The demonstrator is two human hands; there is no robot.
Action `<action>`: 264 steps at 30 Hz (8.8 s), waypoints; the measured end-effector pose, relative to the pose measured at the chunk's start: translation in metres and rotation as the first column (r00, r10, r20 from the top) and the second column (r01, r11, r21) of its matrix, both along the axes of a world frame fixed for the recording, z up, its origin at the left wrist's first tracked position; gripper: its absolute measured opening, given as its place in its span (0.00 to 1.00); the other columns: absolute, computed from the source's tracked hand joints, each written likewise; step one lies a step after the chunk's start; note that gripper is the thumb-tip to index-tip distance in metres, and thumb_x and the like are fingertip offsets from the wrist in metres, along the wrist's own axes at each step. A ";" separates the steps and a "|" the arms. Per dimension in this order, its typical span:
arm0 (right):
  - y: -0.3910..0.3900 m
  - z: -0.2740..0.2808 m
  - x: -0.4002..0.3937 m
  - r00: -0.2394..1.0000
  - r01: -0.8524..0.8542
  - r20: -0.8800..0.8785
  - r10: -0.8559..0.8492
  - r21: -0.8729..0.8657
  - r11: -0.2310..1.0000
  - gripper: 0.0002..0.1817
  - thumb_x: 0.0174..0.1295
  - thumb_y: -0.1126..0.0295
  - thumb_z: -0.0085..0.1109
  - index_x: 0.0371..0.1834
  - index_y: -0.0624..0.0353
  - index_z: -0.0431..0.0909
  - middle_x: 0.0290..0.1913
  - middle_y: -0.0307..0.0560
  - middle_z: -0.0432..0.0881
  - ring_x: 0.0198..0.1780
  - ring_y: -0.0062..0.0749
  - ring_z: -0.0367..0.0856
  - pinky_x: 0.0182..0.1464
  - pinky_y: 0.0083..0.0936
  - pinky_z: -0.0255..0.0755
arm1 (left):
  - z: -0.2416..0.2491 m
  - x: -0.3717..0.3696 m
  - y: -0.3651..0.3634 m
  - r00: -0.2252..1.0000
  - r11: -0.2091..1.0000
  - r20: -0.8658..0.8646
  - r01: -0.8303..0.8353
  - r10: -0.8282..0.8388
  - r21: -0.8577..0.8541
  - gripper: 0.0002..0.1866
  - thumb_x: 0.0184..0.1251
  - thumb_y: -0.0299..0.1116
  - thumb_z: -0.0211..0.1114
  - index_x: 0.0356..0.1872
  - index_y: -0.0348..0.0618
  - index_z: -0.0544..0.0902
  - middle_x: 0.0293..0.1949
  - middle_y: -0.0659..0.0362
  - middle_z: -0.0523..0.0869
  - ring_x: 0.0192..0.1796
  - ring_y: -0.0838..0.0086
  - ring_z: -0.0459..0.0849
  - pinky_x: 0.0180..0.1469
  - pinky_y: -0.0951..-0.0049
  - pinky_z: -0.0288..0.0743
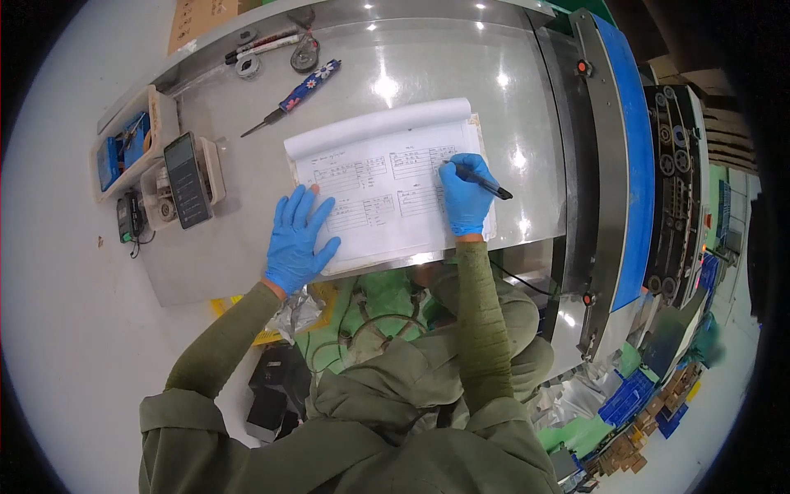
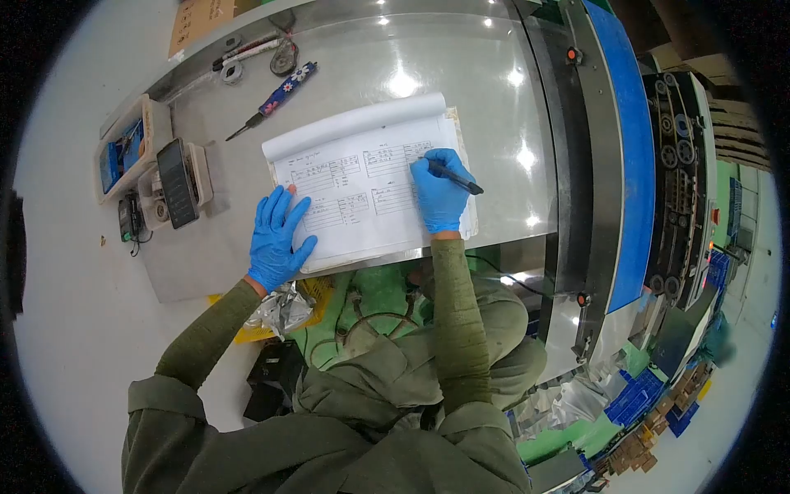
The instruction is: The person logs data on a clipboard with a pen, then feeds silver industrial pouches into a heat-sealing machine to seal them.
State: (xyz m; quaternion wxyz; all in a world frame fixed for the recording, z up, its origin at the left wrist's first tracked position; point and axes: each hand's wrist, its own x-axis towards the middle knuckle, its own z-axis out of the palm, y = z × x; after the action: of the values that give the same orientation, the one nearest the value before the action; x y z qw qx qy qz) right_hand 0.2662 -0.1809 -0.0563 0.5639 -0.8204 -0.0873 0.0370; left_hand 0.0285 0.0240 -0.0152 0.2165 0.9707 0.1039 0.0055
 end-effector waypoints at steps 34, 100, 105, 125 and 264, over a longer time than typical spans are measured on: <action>-0.497 0.148 -0.402 0.064 0.996 0.102 -0.993 -0.069 0.057 0.14 0.63 0.59 0.63 0.33 0.60 0.80 0.29 0.56 0.80 0.32 0.49 0.80 0.38 0.40 0.73 | -0.001 -0.013 -0.025 0.966 0.930 0.118 0.185 -0.232 0.318 0.28 0.75 0.43 0.57 0.70 0.38 0.68 0.69 0.44 0.69 0.73 0.50 0.63 0.74 0.53 0.56; -0.647 0.178 -0.413 0.544 0.683 0.334 -0.770 -0.709 0.175 0.20 0.62 0.59 0.64 0.49 0.64 0.77 0.49 0.60 0.79 0.52 0.54 0.78 0.57 0.43 0.70 | 0.074 0.158 -0.307 0.696 0.667 0.034 0.701 -0.718 -0.253 0.16 0.69 0.39 0.65 0.24 0.40 0.78 0.24 0.47 0.77 0.24 0.54 0.75 0.30 0.59 0.70; -0.765 0.118 -0.347 0.588 0.638 0.679 -0.439 -0.723 -0.265 0.22 0.60 0.56 0.63 0.50 0.59 0.79 0.48 0.57 0.81 0.49 0.55 0.80 0.56 0.46 0.71 | 0.090 0.119 -0.271 0.774 0.751 -0.027 0.604 -0.633 -0.267 0.15 0.69 0.39 0.65 0.25 0.40 0.79 0.23 0.47 0.77 0.25 0.53 0.77 0.30 0.59 0.70; -0.779 0.103 -0.393 0.631 0.403 0.190 -0.752 -0.909 0.109 0.21 0.66 0.54 0.56 0.37 0.65 0.83 0.39 0.67 0.83 0.42 0.63 0.82 0.45 0.48 0.74 | 0.040 0.080 -0.248 0.889 0.869 -0.195 0.322 -0.414 -0.376 0.14 0.73 0.35 0.60 0.35 0.31 0.81 0.26 0.52 0.81 0.32 0.81 0.74 0.36 0.69 0.72; -0.545 0.288 -0.119 0.360 0.749 0.787 -0.500 0.075 0.658 0.05 0.62 0.74 0.63 0.40 0.60 0.82 0.33 0.46 0.82 0.33 0.32 0.81 0.33 0.28 0.73 | 0.232 0.311 -0.524 0.129 0.183 0.847 0.982 -0.516 -0.038 0.15 0.58 0.25 0.65 0.47 0.40 0.84 0.43 0.53 0.86 0.43 0.58 0.85 0.43 0.63 0.79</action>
State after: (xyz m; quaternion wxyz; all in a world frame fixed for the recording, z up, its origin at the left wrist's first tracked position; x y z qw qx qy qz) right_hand 0.1468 -0.7258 0.2317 0.3120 -0.7989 0.0174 -0.5139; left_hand 0.3391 -0.5002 0.2165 0.5003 0.6447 -0.5416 0.2019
